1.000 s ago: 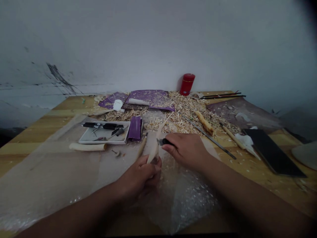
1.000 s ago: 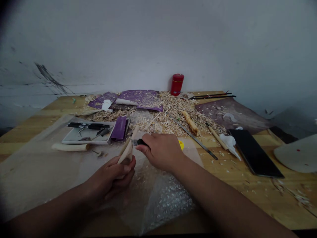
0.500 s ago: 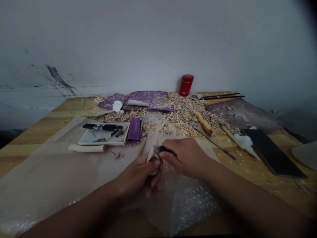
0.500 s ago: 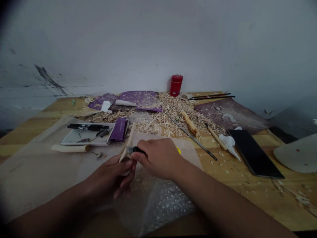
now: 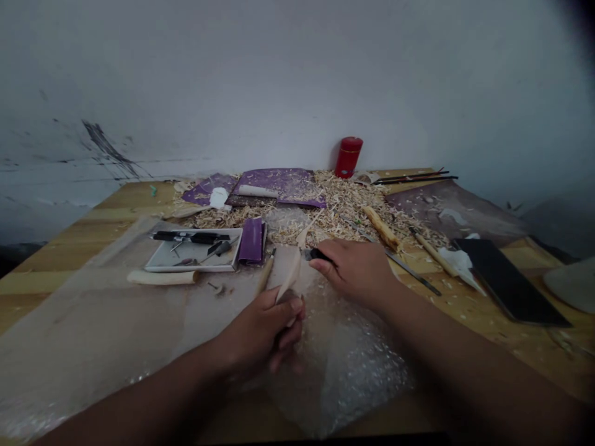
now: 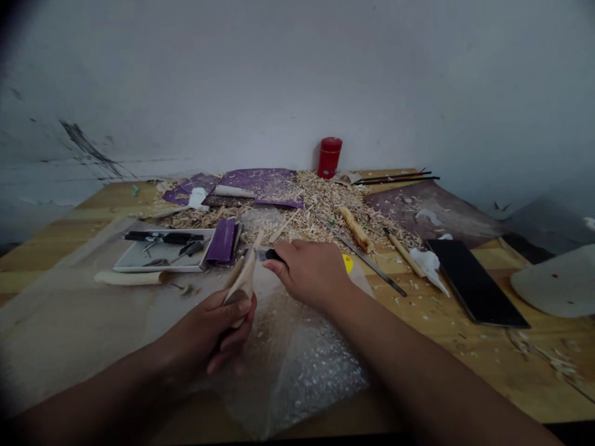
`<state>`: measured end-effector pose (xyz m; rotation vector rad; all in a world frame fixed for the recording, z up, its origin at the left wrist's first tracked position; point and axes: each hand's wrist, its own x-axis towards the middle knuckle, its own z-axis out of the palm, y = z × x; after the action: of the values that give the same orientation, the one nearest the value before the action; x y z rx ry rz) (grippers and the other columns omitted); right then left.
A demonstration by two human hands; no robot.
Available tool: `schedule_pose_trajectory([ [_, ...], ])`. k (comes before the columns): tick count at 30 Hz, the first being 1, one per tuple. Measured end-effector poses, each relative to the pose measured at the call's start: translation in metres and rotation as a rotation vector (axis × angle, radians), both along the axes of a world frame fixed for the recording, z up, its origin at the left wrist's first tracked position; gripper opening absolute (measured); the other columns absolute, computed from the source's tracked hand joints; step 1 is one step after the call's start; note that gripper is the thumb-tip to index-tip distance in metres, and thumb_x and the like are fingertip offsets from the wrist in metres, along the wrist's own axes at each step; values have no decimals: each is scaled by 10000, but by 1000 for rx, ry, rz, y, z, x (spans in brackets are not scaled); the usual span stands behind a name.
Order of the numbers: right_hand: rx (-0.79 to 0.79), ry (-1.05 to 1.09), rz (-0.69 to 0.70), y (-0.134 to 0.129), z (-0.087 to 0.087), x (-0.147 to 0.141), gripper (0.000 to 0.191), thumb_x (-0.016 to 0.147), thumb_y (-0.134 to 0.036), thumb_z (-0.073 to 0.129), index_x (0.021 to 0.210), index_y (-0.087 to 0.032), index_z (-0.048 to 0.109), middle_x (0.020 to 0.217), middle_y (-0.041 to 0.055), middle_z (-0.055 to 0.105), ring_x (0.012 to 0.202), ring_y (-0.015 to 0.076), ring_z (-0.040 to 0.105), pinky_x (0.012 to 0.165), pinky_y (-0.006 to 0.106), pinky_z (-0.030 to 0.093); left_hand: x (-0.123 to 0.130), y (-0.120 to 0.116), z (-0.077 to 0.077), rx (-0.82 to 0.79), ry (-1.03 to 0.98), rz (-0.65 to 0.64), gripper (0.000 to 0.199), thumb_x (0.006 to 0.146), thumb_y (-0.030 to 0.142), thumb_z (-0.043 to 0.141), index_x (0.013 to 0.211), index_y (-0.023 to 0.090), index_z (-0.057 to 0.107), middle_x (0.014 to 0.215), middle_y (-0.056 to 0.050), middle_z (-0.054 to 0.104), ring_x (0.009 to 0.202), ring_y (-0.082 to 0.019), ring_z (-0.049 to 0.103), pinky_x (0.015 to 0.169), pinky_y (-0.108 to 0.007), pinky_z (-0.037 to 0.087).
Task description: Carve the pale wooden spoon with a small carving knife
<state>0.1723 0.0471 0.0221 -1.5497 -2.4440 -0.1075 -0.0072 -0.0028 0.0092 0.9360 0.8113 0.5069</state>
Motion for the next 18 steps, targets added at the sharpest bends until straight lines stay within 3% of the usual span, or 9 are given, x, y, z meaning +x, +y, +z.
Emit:
schedule_pose_trajectory([
  [4, 71, 44, -384, 22, 3, 32, 478, 840, -513, 167, 852, -205, 532, 674, 44, 596, 545, 158, 494, 468, 254, 178, -1, -5, -3, -42, 26, -130, 181, 823, 311, 370, 710, 177, 413, 409, 86, 423, 276, -52, 386, 398, -211, 410],
  [6, 118, 97, -449, 27, 4, 44, 470, 846, -493, 168, 854, -197, 534, 659, 43, 585, 556, 166, 493, 469, 254, 188, -1, -5, -4, -47, 25, -147, 197, 821, 314, 370, 700, 167, 420, 438, 59, 471, 287, -56, 406, 355, -175, 347],
  [8, 104, 135, -350, 23, 4, 44, 454, 847, -489, 179, 827, -200, 529, 655, 29, 578, 573, 160, 497, 475, 246, 200, -1, -2, -4, -18, 12, -99, 202, 812, 300, 390, 693, 147, 443, 538, 22, 528, 340, -51, 444, 371, -167, 332],
  [10, 43, 154, -155, 13, 2, 31, 433, 845, -491, 203, 804, -201, 521, 674, 16, 579, 593, 147, 503, 486, 236, 212, 0, 2, -3, 17, 5, -37, 172, 797, 284, 428, 726, 134, 473, 639, 9, 537, 420, -52, 485, 423, -174, 358],
  [14, -95, 165, 201, -8, -3, -1, 385, 852, -464, 234, 801, -200, 510, 710, -1, 583, 627, 125, 505, 519, 228, 222, -1, 10, 0, 77, 31, 48, 149, 774, 293, 489, 844, 165, 460, 596, 53, 484, 428, -51, 459, 457, -191, 384],
  [18, -160, 133, 289, -15, -6, -12, 396, 845, -482, 246, 772, -188, 502, 680, -3, 578, 605, 117, 494, 524, 227, 217, -4, 13, 1, 125, 101, 84, 177, 736, 266, 542, 848, 173, 441, 597, 51, 520, 435, -62, 489, 455, -193, 397],
])
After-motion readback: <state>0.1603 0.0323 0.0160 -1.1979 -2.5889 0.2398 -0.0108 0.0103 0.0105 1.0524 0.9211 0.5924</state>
